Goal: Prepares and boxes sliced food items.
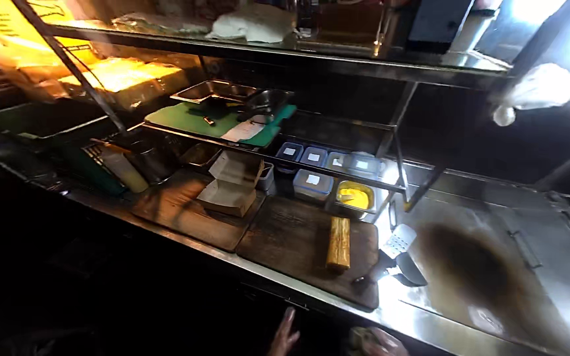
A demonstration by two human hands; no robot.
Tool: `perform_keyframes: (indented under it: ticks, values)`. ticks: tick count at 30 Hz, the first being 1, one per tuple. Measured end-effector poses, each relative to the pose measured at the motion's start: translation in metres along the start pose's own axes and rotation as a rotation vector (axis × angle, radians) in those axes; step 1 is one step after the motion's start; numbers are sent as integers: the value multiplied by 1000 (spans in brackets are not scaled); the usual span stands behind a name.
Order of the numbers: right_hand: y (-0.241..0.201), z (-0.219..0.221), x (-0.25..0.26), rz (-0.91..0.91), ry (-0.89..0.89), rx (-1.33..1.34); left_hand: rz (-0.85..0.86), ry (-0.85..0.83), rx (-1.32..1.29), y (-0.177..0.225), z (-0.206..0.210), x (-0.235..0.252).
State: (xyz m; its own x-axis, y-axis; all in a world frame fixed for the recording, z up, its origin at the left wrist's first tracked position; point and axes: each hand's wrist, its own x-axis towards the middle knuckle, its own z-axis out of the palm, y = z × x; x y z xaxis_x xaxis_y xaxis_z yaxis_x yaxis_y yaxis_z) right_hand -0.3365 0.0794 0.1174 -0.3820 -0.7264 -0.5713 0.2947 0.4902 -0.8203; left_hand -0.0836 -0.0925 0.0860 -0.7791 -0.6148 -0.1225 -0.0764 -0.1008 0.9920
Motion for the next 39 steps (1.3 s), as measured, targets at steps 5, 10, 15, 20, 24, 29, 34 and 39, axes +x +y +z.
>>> perform_keyframes:
  ticks: [5, 10, 15, 20, 24, 29, 34, 39]
  values:
    - [-52, 161, 71, -126, -412, 829, -50, 426, -336, 105, 22, 48]
    - [-96, 241, 101, -318, -312, 76, -71, 860, -196, 85, -68, 62]
    - [-106, 292, 131, -941, -349, -611, -81, 1120, -529, 81, -155, 77]
    - [-67, 270, 184, -949, -286, -677, -198, 1338, -289, 70, -290, 98]
    - [-56, 225, 220, -732, 99, -877, -129, 1425, -124, 88, -459, 165]
    - [-108, 189, 266, -553, 379, -1148, -196, 1173, 143, 73, -642, 246]
    - [-92, 187, 345, 4, 691, -1281, -463, 1005, 280, 48, -642, 281]
    - [-58, 353, 297, -338, 363, -1243, -482, 743, 1115, -40, -568, 257]
